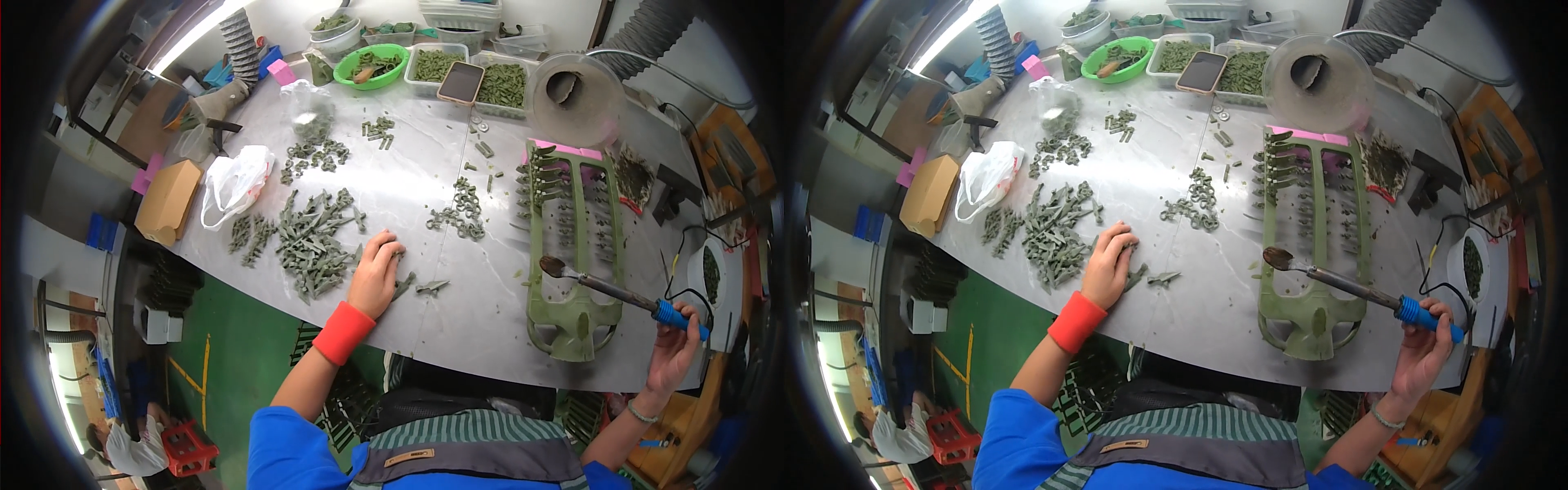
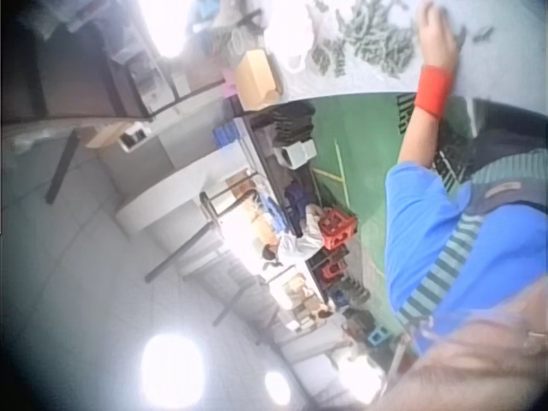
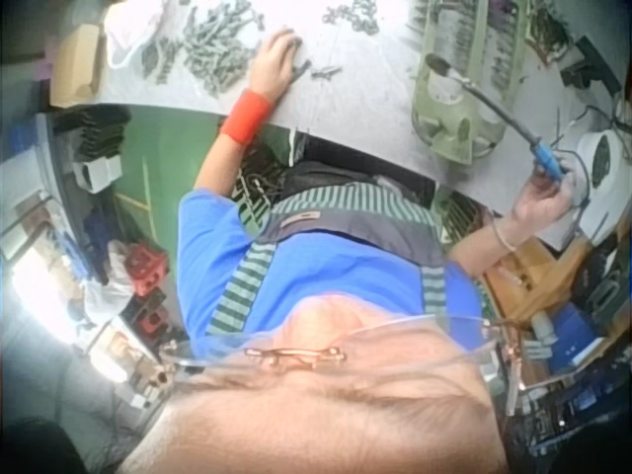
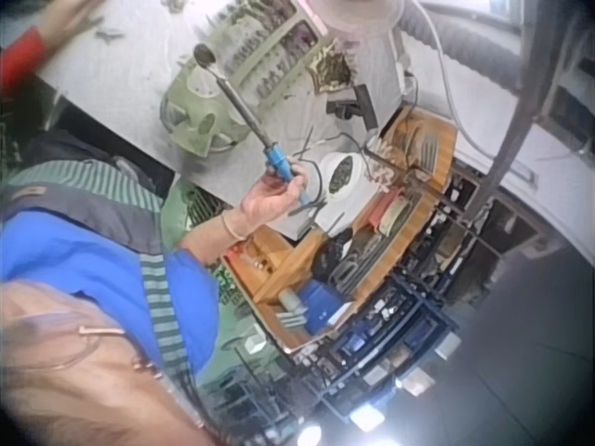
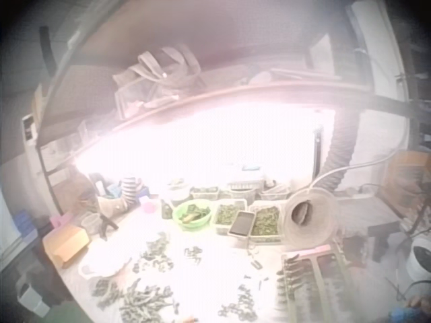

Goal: The person assembles small green plastic parts into a larger green frame, using a hand tool to press or melt them into place.

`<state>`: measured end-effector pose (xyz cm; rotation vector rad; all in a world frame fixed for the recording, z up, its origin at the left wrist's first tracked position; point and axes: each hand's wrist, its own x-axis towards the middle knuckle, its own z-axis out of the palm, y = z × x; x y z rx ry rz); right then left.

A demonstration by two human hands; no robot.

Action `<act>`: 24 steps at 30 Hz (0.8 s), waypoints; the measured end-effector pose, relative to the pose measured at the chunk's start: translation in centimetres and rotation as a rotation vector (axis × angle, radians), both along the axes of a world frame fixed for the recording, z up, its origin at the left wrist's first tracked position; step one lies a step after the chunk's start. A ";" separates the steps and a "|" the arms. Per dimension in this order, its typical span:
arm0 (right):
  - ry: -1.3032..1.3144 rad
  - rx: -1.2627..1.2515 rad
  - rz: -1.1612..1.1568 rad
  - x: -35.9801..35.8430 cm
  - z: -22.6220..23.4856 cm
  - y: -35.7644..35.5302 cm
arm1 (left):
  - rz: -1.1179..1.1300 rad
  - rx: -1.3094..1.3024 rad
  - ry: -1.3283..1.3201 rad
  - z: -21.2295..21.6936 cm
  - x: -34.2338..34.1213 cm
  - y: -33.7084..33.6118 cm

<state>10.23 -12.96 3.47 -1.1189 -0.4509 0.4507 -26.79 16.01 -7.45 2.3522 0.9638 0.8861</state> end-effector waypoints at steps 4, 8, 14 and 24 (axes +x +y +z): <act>0.010 0.002 0.006 0.3 -0.4 -0.1 | 0.064 0.051 -0.030 -1.2 3.2 2.4; 0.001 -0.020 -0.003 -0.2 0.1 0.2 | 0.129 0.126 -0.073 -2.9 5.9 7.4; -0.013 -0.038 0.001 -0.7 0.5 0.1 | 0.183 0.129 -0.134 -3.8 9.9 15.3; 0.008 -0.048 -0.091 -0.5 0.5 0.1 | -0.005 -0.133 -0.127 1.2 9.0 19.3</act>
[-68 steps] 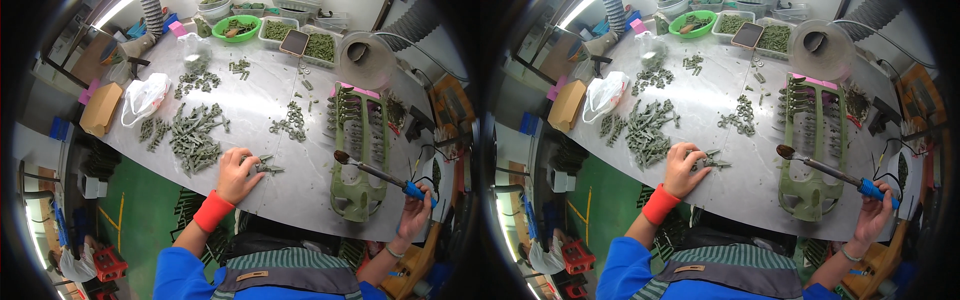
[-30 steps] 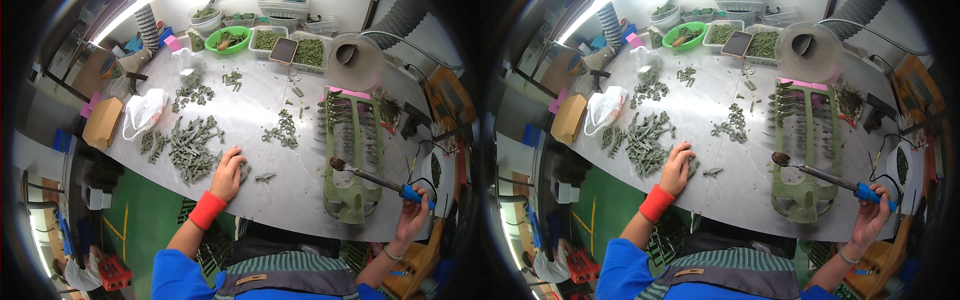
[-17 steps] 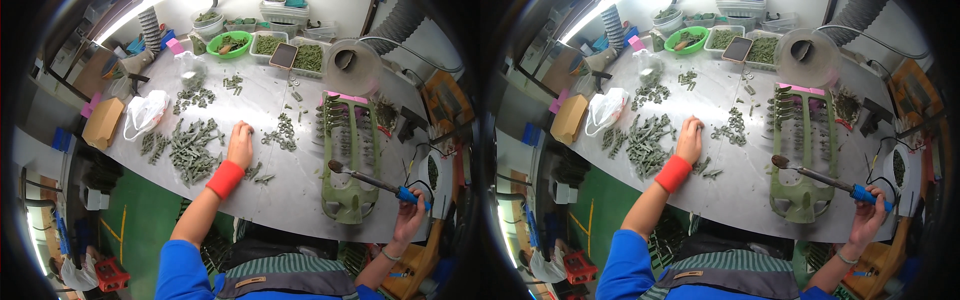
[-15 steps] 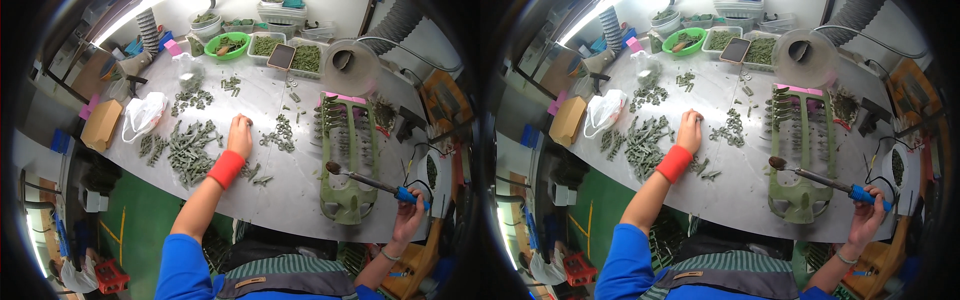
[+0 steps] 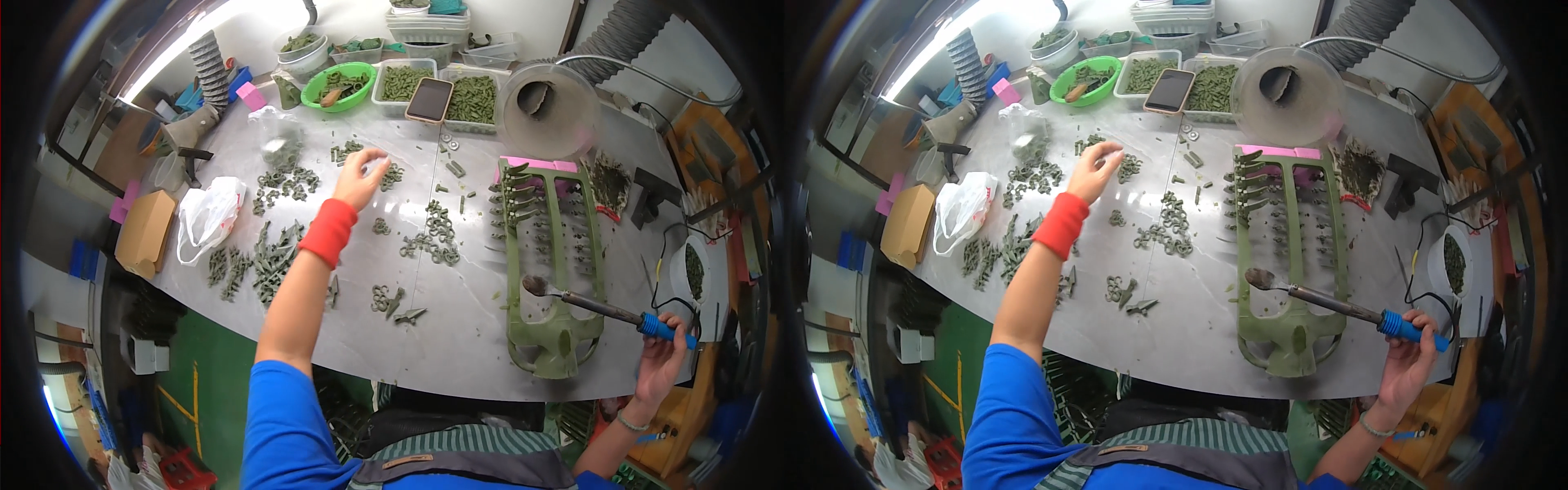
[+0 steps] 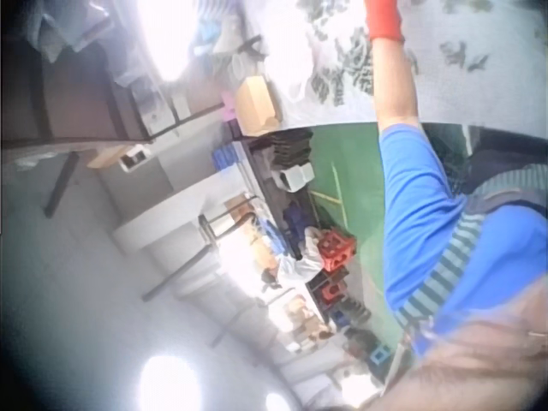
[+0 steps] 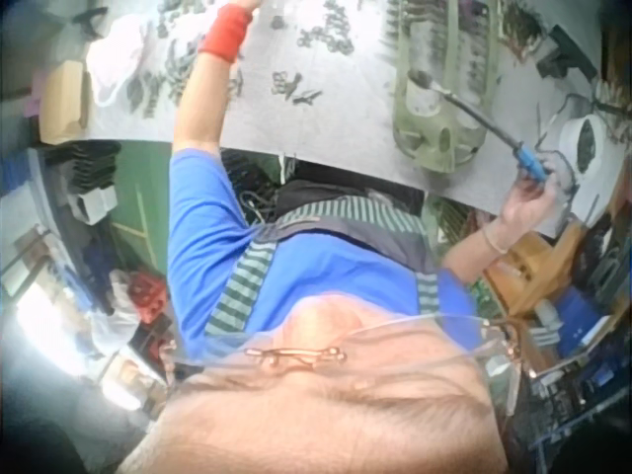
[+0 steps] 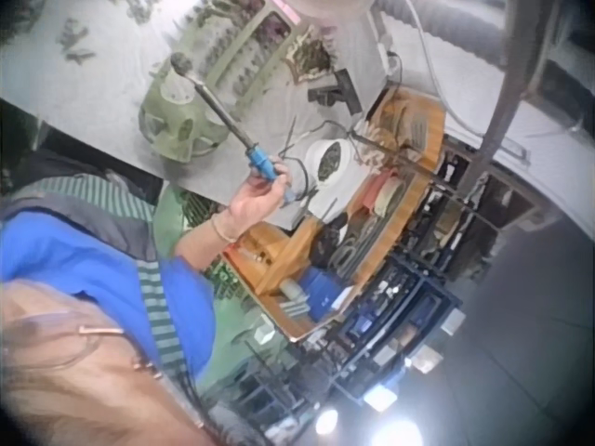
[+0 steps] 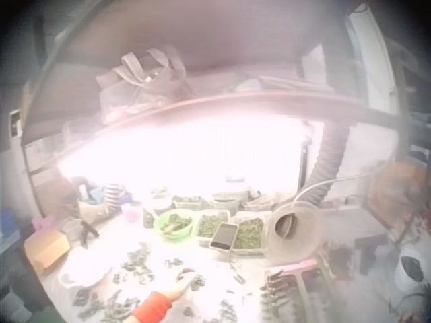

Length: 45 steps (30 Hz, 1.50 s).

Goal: The person assembles small green plastic parts into a larger green frame, using a hand tool to press or melt them into place.

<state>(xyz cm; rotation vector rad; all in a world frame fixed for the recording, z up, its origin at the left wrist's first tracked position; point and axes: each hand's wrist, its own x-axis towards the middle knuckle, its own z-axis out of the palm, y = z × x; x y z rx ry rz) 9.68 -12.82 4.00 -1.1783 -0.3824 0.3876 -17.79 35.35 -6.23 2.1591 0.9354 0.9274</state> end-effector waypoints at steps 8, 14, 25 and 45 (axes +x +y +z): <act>0.005 0.019 0.005 0.7 -0.3 -0.2 | -0.267 -0.112 0.472 1.2 -3.0 -5.2; 0.002 0.011 0.030 0.1 -0.2 -0.3 | -0.035 -0.027 0.201 -1.4 -1.2 -2.2; 0.025 0.027 0.063 0.7 -0.3 0.2 | -0.523 -0.025 0.526 4.2 -9.6 -14.3; -0.012 0.014 0.095 -0.2 0.2 0.6 | 0.080 0.322 0.183 -0.1 -4.9 -5.3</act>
